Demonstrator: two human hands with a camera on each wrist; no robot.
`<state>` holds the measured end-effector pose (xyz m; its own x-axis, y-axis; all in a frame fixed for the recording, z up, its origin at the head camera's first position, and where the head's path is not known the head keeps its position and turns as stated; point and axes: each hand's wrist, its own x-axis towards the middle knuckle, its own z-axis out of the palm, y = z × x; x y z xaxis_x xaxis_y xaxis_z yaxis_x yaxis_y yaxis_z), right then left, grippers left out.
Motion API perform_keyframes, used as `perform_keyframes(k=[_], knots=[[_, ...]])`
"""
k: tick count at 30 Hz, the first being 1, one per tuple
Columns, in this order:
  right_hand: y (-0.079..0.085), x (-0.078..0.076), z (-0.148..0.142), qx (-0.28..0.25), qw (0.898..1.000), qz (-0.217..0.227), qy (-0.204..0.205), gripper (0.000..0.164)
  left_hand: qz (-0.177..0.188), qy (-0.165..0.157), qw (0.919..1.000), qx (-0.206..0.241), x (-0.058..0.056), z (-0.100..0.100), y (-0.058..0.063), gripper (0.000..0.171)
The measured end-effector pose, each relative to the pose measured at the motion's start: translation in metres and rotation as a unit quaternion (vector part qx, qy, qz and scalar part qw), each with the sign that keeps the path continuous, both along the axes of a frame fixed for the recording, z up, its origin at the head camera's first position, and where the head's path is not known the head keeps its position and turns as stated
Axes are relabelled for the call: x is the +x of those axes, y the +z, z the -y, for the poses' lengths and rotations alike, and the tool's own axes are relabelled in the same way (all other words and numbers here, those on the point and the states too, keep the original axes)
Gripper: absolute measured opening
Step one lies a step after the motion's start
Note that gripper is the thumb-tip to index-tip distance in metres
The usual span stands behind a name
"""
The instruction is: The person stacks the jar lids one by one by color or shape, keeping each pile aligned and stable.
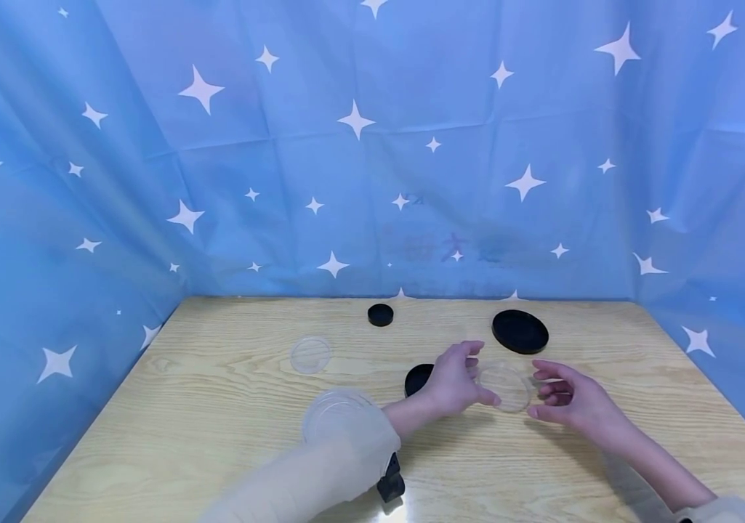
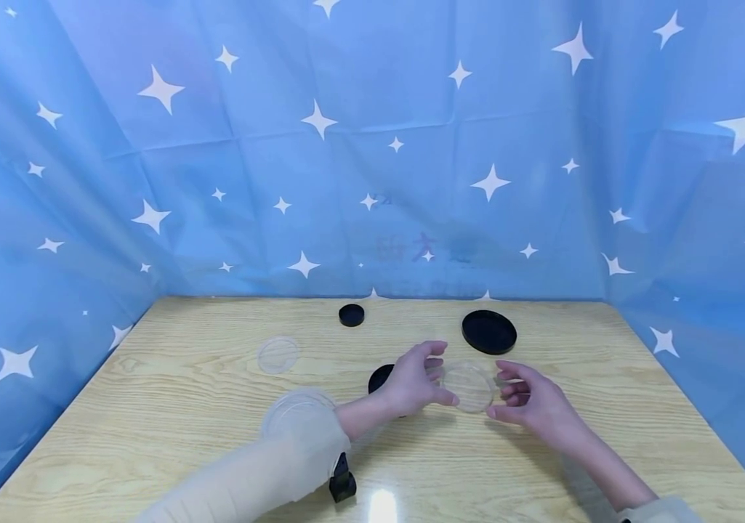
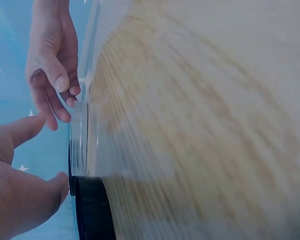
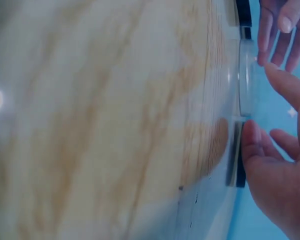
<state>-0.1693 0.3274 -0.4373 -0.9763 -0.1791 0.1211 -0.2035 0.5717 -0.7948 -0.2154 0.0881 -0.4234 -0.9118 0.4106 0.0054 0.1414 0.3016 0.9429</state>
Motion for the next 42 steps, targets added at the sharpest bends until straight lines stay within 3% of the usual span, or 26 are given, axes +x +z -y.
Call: perform_keyframes(k=[10,17,25,32,42], knots=[[-0.002,-0.004,0.001,-0.006,1.000,0.019,0.002,0.079,0.005,0.019,0.9997,-0.016,0.004,-0.011,-0.004,0.089],[-0.003,-0.004,-0.002,0.015,0.999,0.030,-0.007,0.078,0.025,0.031,0.9990,0.018,0.008,-0.018,-0.011,0.082],[-0.003,-0.003,-0.011,0.022,0.999,0.049,-0.004,0.075,-0.007,0.054,0.9984,0.017,0.015,-0.029,-0.016,0.066],[-0.002,-0.001,-0.012,0.014,0.997,0.073,0.002,0.074,-0.031,0.077,0.9965,0.002,0.016,-0.033,-0.020,0.061],[-0.006,-0.001,-0.020,-0.005,0.997,0.058,0.058,0.072,-0.061,0.063,0.9961,-0.009,0.018,-0.034,-0.023,0.055]])
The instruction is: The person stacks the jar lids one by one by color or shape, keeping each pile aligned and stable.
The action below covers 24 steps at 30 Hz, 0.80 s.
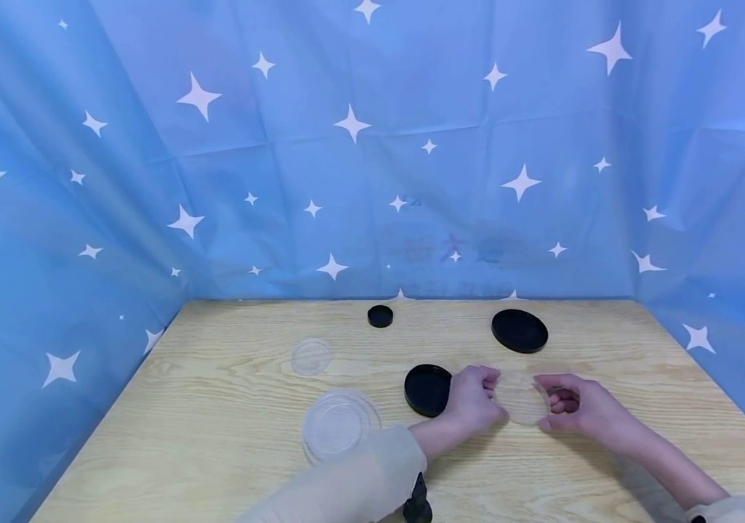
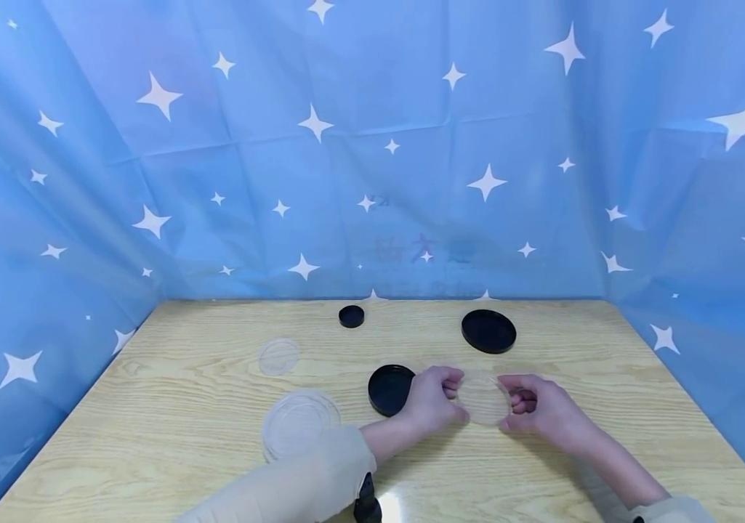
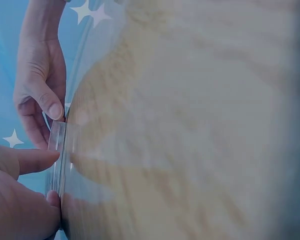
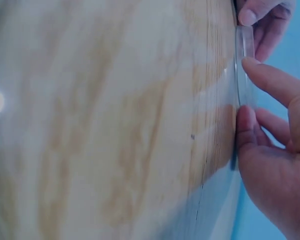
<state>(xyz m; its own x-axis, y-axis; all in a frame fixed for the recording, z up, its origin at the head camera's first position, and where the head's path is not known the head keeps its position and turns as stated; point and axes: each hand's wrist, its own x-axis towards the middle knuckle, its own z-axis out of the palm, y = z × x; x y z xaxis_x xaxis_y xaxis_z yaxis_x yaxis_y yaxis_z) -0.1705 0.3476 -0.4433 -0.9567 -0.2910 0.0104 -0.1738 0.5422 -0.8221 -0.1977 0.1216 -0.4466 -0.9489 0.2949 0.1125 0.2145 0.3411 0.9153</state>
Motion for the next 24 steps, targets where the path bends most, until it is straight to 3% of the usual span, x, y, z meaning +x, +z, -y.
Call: perform_keyframes(k=[10,17,24], knots=[[0.001,0.000,-0.004,-0.006,0.999,-0.016,0.031,0.071,0.017,-0.027,0.9982,-0.052,-0.001,0.002,0.011,0.064],[0.002,0.002,-0.005,-0.014,0.999,-0.027,0.039,0.070,0.053,-0.028,0.9973,-0.042,0.000,0.003,0.013,0.056],[0.006,0.006,-0.005,-0.009,0.999,-0.006,0.039,0.069,0.071,-0.025,0.9963,-0.041,0.000,0.006,0.012,0.051]])
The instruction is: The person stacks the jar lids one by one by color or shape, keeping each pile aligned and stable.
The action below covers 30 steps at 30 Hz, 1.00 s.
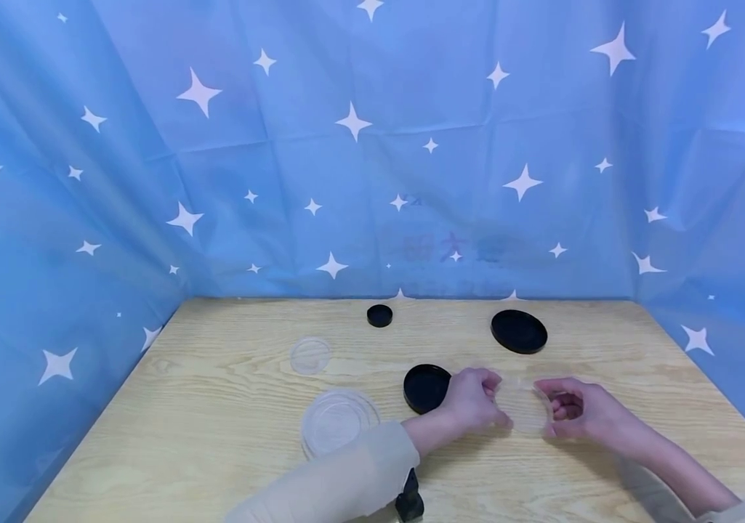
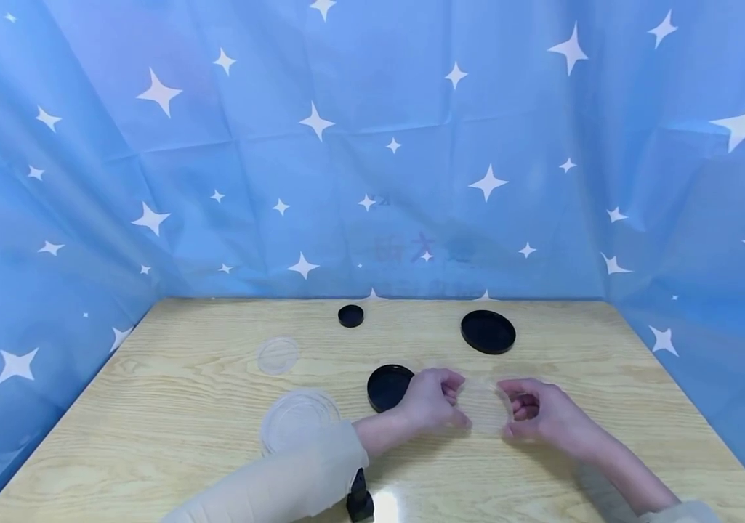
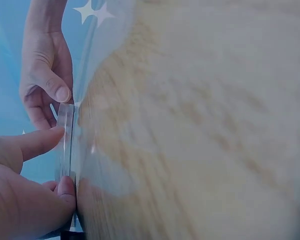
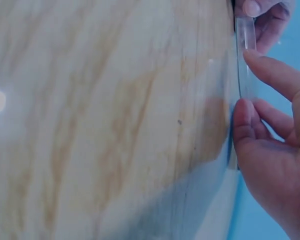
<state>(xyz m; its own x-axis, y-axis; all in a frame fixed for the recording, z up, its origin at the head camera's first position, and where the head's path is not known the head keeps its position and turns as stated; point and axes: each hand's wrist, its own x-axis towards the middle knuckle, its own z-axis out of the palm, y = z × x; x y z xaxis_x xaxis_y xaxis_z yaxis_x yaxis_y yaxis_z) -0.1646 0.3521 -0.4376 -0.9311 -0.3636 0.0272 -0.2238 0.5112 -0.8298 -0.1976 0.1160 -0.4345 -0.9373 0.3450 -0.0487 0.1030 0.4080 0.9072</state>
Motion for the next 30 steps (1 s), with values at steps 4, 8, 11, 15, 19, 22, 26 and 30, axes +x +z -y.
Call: perform_keyframes(k=[4,8,11,15,19,22,26,30], knots=[[0.002,0.002,0.001,-0.002,1.000,-0.012,0.007,0.067,0.019,0.000,0.9996,0.020,0.002,0.004,0.003,0.051],[0.004,0.003,0.004,-0.010,1.000,-0.027,0.007,0.064,0.031,-0.007,0.9984,0.048,0.002,0.011,0.007,0.054],[0.008,0.002,0.009,-0.021,0.999,-0.030,0.008,0.063,0.035,-0.014,0.9972,0.065,0.001,0.019,0.010,0.055],[0.018,0.002,0.020,-0.017,0.999,-0.044,0.004,0.062,0.034,-0.026,0.9958,0.081,0.000,0.032,0.015,0.055],[0.028,0.002,0.032,-0.012,0.999,-0.041,0.007,0.062,0.039,-0.036,0.9939,0.096,0.000,0.048,0.021,0.056],[0.033,0.001,0.043,-0.023,0.999,-0.041,0.016,0.062,0.037,-0.036,0.9939,0.098,0.001,0.059,0.025,0.057],[0.038,0.001,0.055,-0.038,0.998,-0.053,0.025,0.060,0.028,-0.035,0.9939,0.101,0.004,0.072,0.030,0.058],[0.042,0.002,0.066,-0.048,0.997,-0.045,0.035,0.061,0.023,-0.035,0.9933,0.108,0.008,0.084,0.032,0.059]])
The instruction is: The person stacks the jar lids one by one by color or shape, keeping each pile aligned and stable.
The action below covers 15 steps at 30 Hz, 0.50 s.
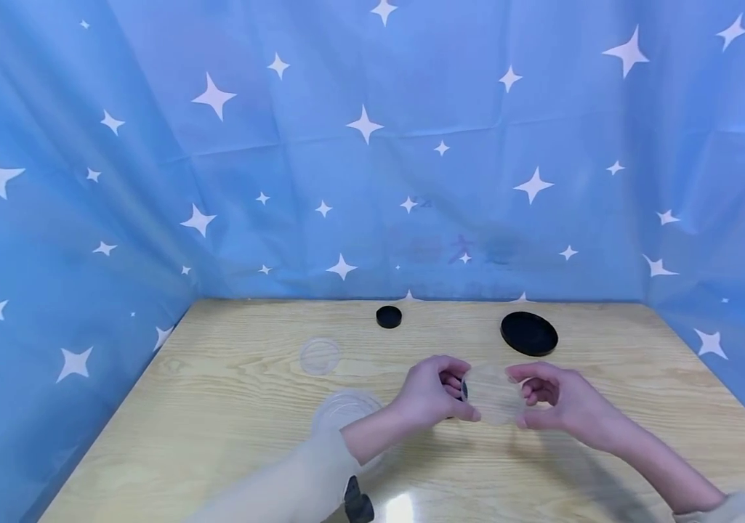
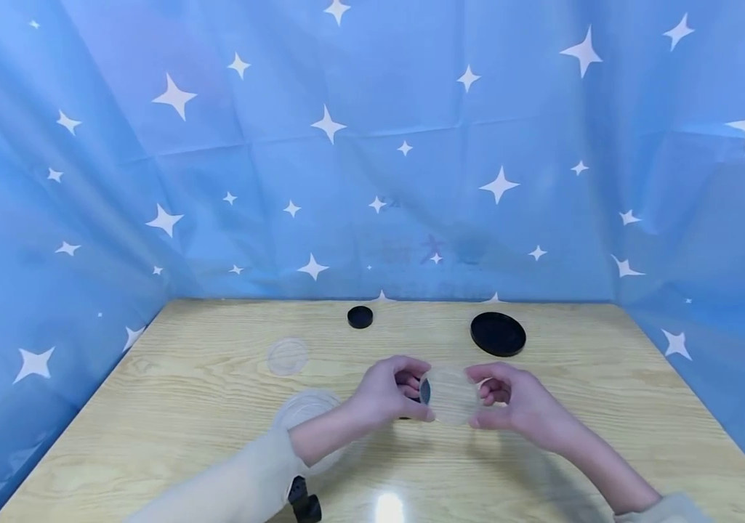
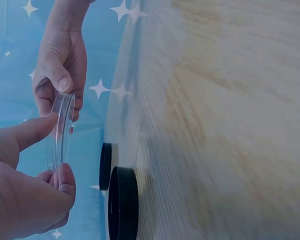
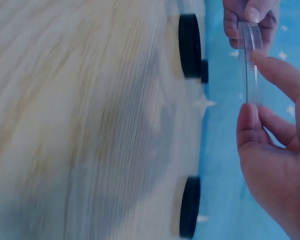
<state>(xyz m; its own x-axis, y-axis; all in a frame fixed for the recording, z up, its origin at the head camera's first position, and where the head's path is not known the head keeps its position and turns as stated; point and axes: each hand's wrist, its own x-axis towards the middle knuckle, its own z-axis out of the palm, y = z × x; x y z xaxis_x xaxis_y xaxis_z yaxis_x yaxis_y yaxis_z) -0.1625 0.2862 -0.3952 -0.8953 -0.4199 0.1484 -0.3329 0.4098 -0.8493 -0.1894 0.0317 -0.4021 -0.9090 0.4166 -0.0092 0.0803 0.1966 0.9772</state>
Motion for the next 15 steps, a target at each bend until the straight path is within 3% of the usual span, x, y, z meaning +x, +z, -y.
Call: perform_keyframes(k=[7,15], knots=[[0.006,-0.004,0.032,0.001,0.999,0.033,0.014,0.066,-0.020,0.004,0.9998,0.004,0.006,0.035,0.002,0.058],[0.003,-0.011,0.071,-0.009,1.000,0.012,0.023,0.062,-0.029,0.016,0.9994,0.010,0.011,0.078,0.005,0.061]])
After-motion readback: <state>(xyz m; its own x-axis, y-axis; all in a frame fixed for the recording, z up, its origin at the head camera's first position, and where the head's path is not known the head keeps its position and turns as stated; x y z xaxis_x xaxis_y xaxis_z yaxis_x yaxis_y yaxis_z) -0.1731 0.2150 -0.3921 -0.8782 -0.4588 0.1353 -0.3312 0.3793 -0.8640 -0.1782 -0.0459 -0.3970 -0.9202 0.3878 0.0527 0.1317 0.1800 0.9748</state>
